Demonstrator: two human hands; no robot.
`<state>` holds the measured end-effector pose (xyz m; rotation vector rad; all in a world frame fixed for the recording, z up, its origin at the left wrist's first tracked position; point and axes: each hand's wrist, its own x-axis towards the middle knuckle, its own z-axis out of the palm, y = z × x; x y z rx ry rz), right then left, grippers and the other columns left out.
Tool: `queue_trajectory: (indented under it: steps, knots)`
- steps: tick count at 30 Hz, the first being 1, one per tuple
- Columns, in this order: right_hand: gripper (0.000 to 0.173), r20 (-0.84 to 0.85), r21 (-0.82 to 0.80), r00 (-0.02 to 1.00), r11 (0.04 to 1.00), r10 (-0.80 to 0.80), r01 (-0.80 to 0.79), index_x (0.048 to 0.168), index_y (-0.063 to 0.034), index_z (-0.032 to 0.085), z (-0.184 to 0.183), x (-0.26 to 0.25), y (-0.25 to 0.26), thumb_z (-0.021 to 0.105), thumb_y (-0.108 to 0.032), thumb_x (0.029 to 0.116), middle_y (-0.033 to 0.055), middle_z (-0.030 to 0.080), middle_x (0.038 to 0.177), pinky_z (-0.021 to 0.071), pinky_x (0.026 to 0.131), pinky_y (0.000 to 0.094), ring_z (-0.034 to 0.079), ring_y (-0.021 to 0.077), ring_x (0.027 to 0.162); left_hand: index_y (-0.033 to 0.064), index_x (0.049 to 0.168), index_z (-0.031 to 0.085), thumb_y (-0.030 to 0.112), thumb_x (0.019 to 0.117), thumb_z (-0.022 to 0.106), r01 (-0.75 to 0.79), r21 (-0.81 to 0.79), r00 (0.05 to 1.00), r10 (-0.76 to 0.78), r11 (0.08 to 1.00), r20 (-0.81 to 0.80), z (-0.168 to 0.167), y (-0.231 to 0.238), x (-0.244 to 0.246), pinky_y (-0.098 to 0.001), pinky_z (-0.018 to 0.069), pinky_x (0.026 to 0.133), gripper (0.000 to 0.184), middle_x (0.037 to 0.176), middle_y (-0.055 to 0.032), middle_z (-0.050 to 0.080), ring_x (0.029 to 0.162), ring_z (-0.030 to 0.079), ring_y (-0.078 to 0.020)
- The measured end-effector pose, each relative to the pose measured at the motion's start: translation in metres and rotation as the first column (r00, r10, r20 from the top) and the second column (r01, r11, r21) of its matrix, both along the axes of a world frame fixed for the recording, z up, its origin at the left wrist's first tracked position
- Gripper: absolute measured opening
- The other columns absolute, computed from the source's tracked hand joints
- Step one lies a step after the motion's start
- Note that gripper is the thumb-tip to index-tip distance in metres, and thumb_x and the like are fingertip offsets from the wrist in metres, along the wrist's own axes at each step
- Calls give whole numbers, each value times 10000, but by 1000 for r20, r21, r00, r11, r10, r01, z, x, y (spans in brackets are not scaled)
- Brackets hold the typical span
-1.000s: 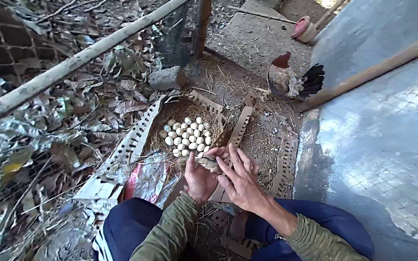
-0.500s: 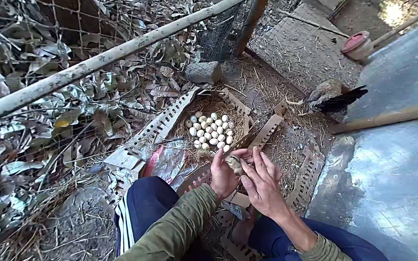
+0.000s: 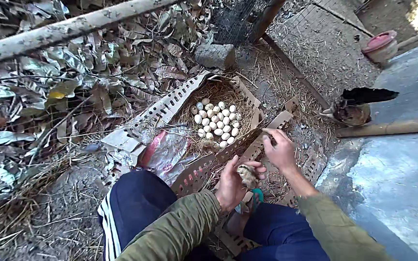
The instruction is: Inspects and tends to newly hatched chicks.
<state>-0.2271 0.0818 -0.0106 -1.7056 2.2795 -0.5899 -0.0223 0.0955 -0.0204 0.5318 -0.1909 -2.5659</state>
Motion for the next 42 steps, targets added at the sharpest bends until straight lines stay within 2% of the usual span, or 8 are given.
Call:
queue_trajectory:
  steps: [4, 8, 11, 14, 18, 31, 36, 42]
  knots:
    - [353, 71, 242, 997, 970, 8, -25, 1330, 14, 629, -47, -7, -46, 585, -133, 1011, 225, 682, 1211, 569, 936, 490, 700, 330, 1049, 57, 1151, 670, 473, 1049, 57, -21, -25, 1000, 20, 999, -18, 5, 4, 7, -392, 577, 850, 747, 1120, -126, 733, 993, 707, -231]
    - [285, 109, 514, 987, 843, 118, -158, 1239, -13, 687, -103, 2, -96, 596, -174, 1022, 231, 681, 1208, 501, 1000, 595, 656, 393, 1127, 46, 1177, 655, 473, 1045, 82, -45, -50, 998, 43, 998, -37, 9, 9, 14, -364, 586, 848, 727, 1133, -113, 733, 994, 714, -205]
    - [248, 131, 514, 968, 820, 213, -251, 1164, -4, 721, -151, 7, -115, 639, -167, 997, 252, 702, 1148, 494, 980, 652, 660, 444, 1111, 54, 1175, 676, 518, 1039, 154, -78, -44, 995, 75, 996, -72, 8, 14, 19, -369, 587, 863, 712, 1143, -114, 734, 1005, 715, -210]
    - [275, 77, 578, 948, 760, 310, -296, 1218, -15, 714, -181, 12, -135, 642, -156, 993, 241, 685, 1234, 456, 1069, 599, 621, 418, 1219, 66, 1172, 692, 548, 1028, 226, -119, -35, 987, 114, 992, -118, 7, 17, 22, -362, 586, 863, 685, 1156, -121, 731, 1014, 714, -211]
    - [314, 21, 621, 914, 711, 406, -330, 1235, 5, 699, -203, 18, -136, 689, -156, 965, 259, 661, 1243, 482, 1038, 605, 617, 435, 1208, 60, 1164, 700, 563, 1027, 285, -137, -7, 980, 134, 991, -148, 7, 19, 22, -353, 582, 870, 667, 1160, -131, 728, 1017, 712, -212]
    - [353, -73, 605, 932, 758, 356, -243, 1193, 53, 678, -219, 31, -119, 759, -139, 909, 300, 640, 1216, 521, 949, 638, 614, 483, 1174, 74, 1179, 718, 664, 994, 350, -139, -21, 978, 134, 990, -157, 1, 25, 20, -370, 581, 887, 719, 1193, -139, 717, 1065, 700, -233]
    - [440, -80, 640, 918, 726, 389, -252, 1231, 68, 651, -222, 26, -128, 766, -180, 886, 281, 636, 1244, 506, 1016, 576, 598, 441, 1230, 71, 1205, 715, 704, 971, 382, -111, -32, 983, 105, 993, -150, -6, 29, 20, -385, 578, 908, 753, 1206, -157, 712, 1080, 698, -247]
    - [518, 67, 606, 964, 758, 255, -243, 1216, 57, 651, -200, 5, -133, 813, -291, 868, 286, 642, 1221, 491, 1021, 597, 613, 441, 1195, 84, 1228, 707, 717, 970, 356, -78, -64, 993, 72, 995, -95, -15, 30, 20, -385, 572, 922, 769, 1216, -159, 709, 1087, 695, -252]
